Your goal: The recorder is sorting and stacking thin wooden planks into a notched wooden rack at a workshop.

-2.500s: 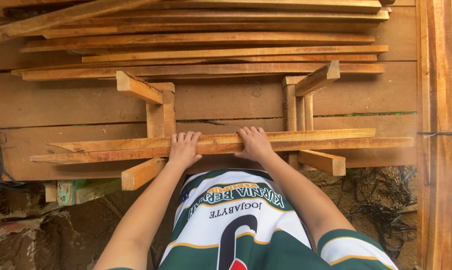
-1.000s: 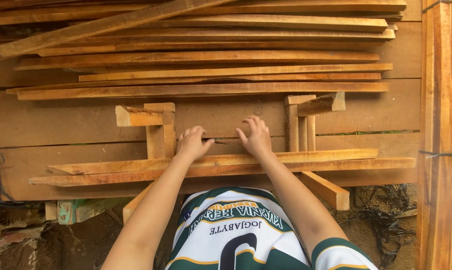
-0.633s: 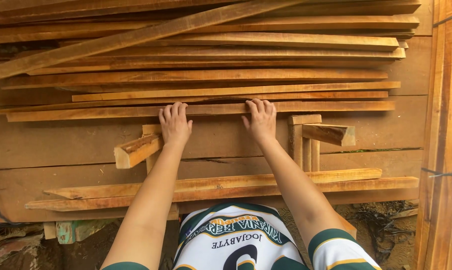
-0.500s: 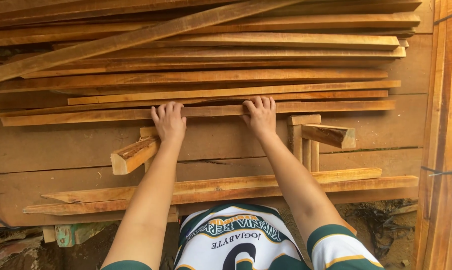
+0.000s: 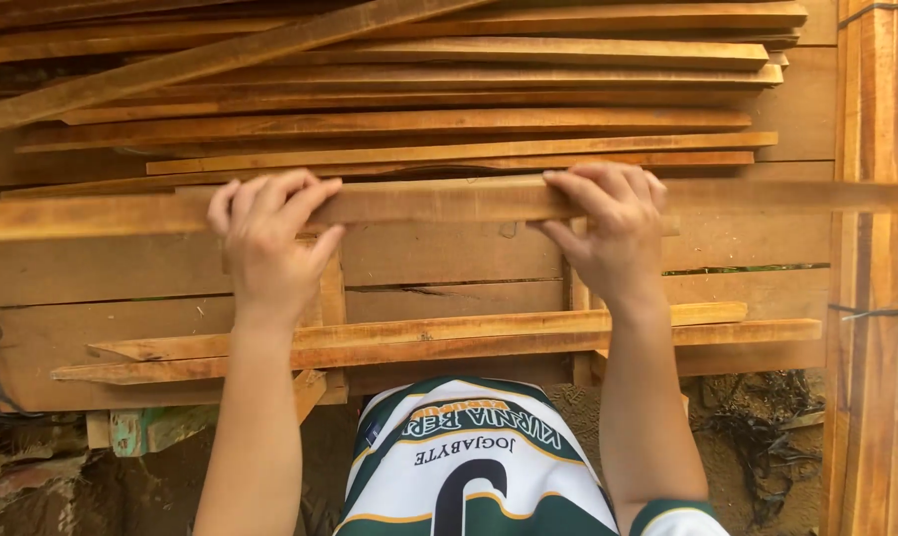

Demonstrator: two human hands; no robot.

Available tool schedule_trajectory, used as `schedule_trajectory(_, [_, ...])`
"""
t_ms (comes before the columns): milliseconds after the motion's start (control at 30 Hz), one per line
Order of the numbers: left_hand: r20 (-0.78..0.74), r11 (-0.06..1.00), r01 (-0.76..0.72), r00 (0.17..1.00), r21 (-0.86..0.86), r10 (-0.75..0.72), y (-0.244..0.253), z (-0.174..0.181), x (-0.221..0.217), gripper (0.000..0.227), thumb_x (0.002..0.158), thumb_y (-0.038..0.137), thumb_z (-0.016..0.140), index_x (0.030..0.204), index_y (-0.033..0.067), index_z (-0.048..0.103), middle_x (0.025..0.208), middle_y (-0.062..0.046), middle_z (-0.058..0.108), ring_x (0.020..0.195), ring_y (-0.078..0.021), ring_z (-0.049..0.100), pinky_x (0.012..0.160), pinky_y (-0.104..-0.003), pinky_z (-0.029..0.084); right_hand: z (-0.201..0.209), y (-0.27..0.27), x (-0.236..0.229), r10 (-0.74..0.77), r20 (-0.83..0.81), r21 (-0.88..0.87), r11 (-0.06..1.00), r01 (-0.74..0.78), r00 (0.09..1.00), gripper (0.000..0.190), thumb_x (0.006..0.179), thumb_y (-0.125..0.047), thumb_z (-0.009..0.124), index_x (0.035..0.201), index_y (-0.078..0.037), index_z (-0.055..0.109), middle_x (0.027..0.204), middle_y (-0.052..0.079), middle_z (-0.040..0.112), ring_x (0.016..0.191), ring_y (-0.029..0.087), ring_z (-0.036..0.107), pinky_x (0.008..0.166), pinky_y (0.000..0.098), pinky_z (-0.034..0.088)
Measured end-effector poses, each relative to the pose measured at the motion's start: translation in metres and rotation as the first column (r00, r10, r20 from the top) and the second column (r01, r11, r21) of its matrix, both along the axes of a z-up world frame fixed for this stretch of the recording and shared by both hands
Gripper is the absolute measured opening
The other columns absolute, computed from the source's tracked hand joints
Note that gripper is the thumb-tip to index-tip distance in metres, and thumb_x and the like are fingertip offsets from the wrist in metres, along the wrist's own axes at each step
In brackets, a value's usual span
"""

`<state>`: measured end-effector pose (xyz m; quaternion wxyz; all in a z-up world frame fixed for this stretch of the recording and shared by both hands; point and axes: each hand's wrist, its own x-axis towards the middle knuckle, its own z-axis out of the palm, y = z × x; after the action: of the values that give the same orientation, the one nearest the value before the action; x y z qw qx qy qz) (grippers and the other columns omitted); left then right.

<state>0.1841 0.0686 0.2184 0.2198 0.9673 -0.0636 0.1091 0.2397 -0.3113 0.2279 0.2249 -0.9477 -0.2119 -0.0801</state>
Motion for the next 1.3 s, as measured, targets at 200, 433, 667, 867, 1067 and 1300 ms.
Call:
schedule_trajectory(200, [-0.418,0.989,0.037,0.908,0.142,0.026,-0.008,0.02,-0.089,0.038,0.095,0.051,0.064,0.13,0.0361,0.069,0.126,0.003,0.07,0.12,-0.0197,0.061,0.112,-0.05,0.035,0.024,-0.003,-0.071,0.084,-0.408,-0.001,0.996,-0.092,0.909,0.042,0.087,-0.035,0.08,0.127,-0.023,0.073,0.113,0.006,0.072,0.11,0.025,0.062,0.102,0.0442,0.04])
schedule_trajectory(433, [-0.708,0.996,0.009,0.704,0.086,0.055,-0.026,-0.067,-0.114,0.041,0.097,0.048,0.064,0.131,0.0276,0.07,0.13,0.0,0.07,0.127,-0.0227,0.062,0.115,-0.047,0.035,-0.093,-0.005,-0.109,0.083,-0.553,-0.059,0.989,-0.138,0.829,0.039,0.092,-0.04,0.071,0.126,-0.023,0.072,0.119,0.004,0.072,0.116,0.025,0.065,0.109,0.0468,0.038])
schedule_trajectory(667, [-0.539,0.982,-0.148,0.821,0.114,0.187,-0.042,-0.2,-0.1,0.045,0.082,0.032,0.082,0.124,0.0323,0.067,0.129,0.012,0.062,0.131,-0.0132,0.052,0.121,-0.043,0.027,-0.221,0.0,-0.107,-0.091,-0.288,-0.153,0.987,0.048,0.953,0.051,0.074,-0.038,0.085,0.122,-0.036,0.069,0.115,-0.007,0.064,0.114,0.019,0.061,0.107,0.0445,0.039])
schedule_trajectory(867, [-0.623,0.986,-0.116,0.764,0.121,0.166,-0.043,-0.214,-0.106,0.046,0.086,0.039,0.079,0.127,0.0301,0.062,0.132,0.008,0.059,0.135,-0.0171,0.049,0.123,-0.047,0.027,-0.198,0.006,-0.115,-0.1,-0.373,-0.171,0.985,0.038,0.922,0.042,0.086,-0.053,0.074,0.12,-0.031,0.069,0.117,-0.004,0.068,0.118,0.022,0.062,0.109,0.0461,0.038])
schedule_trajectory(1067, [-0.73,0.996,-0.076,0.678,0.052,0.09,-0.054,-0.183,-0.146,0.053,0.089,0.044,0.076,0.136,0.0244,0.061,0.139,0.0,0.057,0.141,-0.0232,0.046,0.124,-0.052,0.024,-0.195,-0.007,-0.142,-0.114,-0.544,-0.177,0.984,0.019,0.832,0.028,0.096,-0.05,0.065,0.113,-0.029,0.071,0.11,-0.005,0.071,0.115,0.021,0.065,0.109,0.0462,0.04])
schedule_trajectory(1300, [-0.869,0.996,0.032,0.491,0.086,0.059,-0.05,-0.181,-0.122,0.07,0.085,0.054,0.075,0.144,0.0222,0.055,0.146,-0.003,0.057,0.143,-0.0258,0.046,0.123,-0.053,0.022,-0.186,0.016,-0.126,-0.117,-0.676,-0.261,0.961,-0.088,0.727,0.048,0.095,-0.065,0.055,0.108,-0.023,0.074,0.106,0.002,0.075,0.112,0.024,0.068,0.108,0.0456,0.04])
